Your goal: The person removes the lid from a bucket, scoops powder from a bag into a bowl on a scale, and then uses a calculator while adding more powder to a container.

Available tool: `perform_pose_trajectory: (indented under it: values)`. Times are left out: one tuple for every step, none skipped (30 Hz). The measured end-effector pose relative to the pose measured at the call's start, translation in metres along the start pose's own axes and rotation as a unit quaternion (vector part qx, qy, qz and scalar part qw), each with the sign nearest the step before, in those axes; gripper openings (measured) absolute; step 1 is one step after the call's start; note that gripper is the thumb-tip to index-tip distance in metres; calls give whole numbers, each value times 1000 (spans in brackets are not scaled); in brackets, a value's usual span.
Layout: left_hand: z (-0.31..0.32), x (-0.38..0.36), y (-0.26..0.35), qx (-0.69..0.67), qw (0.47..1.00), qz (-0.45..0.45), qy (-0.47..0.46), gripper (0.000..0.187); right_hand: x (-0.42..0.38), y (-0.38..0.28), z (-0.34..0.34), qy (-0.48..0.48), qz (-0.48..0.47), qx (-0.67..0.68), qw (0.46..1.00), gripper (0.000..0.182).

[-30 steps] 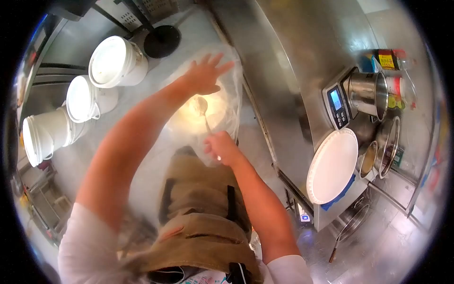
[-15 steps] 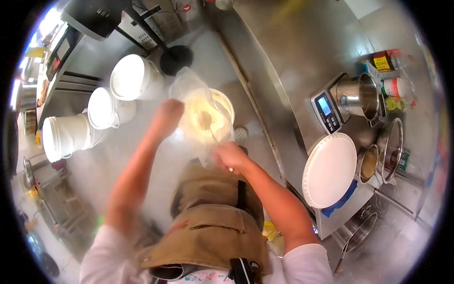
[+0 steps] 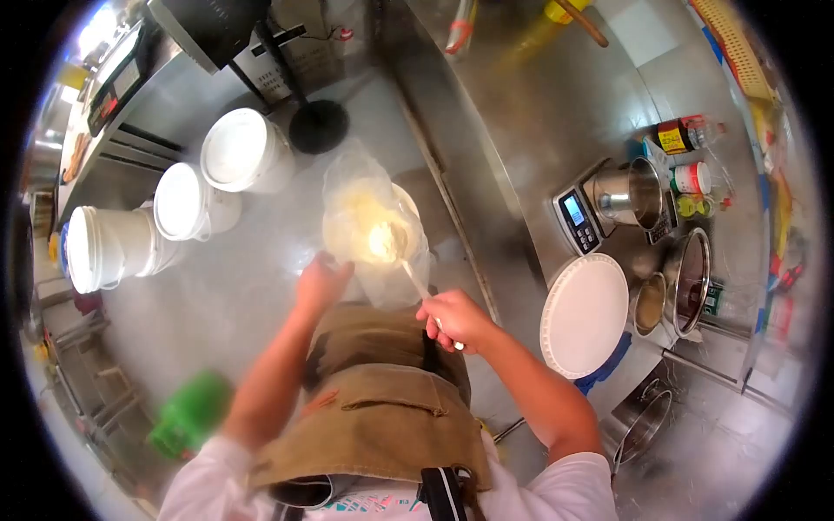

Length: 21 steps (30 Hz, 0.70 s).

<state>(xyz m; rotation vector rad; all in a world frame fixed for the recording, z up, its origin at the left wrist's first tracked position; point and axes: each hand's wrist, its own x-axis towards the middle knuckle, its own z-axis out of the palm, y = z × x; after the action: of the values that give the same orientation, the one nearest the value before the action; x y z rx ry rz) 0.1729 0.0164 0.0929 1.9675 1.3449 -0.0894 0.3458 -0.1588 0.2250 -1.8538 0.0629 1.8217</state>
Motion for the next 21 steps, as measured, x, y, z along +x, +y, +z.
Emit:
perform_pose_trajectory:
  values:
    - [1,1,-1,-9,1000,-1,-1,50,-8,-4,1,5,4,4,1000,26]
    - [2,1,-3,-18,1000,-2,-1,49,-11,-2,0,0,-3,15,1000,25]
    - [2,3,-5,-26,1000,-4,-1,47,-14,2,-3,-6,-11,25,1000,25]
    - [0,4,-8,-22,1000,2,-2,46,-17,5,-5,-13,-19,36,999,25]
    - [-2,6,-11,-17,1000,8,-2,44,-22,6,-7,-18,-15,52,998,25]
    - [-4,9,-14,-13,1000,15,-2,43,-29,6,-10,-24,-13,69,997,25]
    - [-4,13,-18,-17,1000,14,-2,42,-37,5,-13,-28,-11,86,996,25]
    - [-3,16,-24,-22,1000,13,-3,40,-45,5,-18,-32,-9,100,994,25]
    - [-3,19,-27,-27,1000,14,-4,39,-55,5,-23,-34,-8,114,993,25]
    - [-3,21,-29,-16,999,28,11,37,-65,5,-30,-36,-7,128,991,25]
    - [-2,24,-33,-14,999,28,6,36,-76,4,-36,-35,-6,142,989,25]
    - [0,28,-40,-14,999,29,1,36,-89,2,-44,-32,-6,156,987,25]
    - [-1,30,-40,-13,999,31,-4,35,-101,0,-53,-29,-6,170,985,25]
    - [-3,31,-41,-8,1000,27,-13,34,-112,1,-63,-19,-6,171,985,24]
    - [3,34,-50,-13,999,30,-9,34,-126,-1,-71,-11,-10,187,982,24]
    - [7,37,-59,2,999,42,-2,34,-142,-4,-81,-3,-15,203,979,24]
    - [10,39,-66,17,998,54,4,34,-158,-6,-90,5,-20,219,976,24]
    - [7,37,-65,28,998,47,-8,34,-173,-6,-100,18,-28,241,970,24]
    - [5,36,-64,40,998,40,-19,33,-190,-8,-111,35,-35,252,966,24]
    - [9,38,-73,57,997,60,-13,33,-208,-10,-122,51,-41,263,963,24]
    - [17,42,-89,73,994,79,-7,33,-226,-10,-134,68,-46,273,959,24]
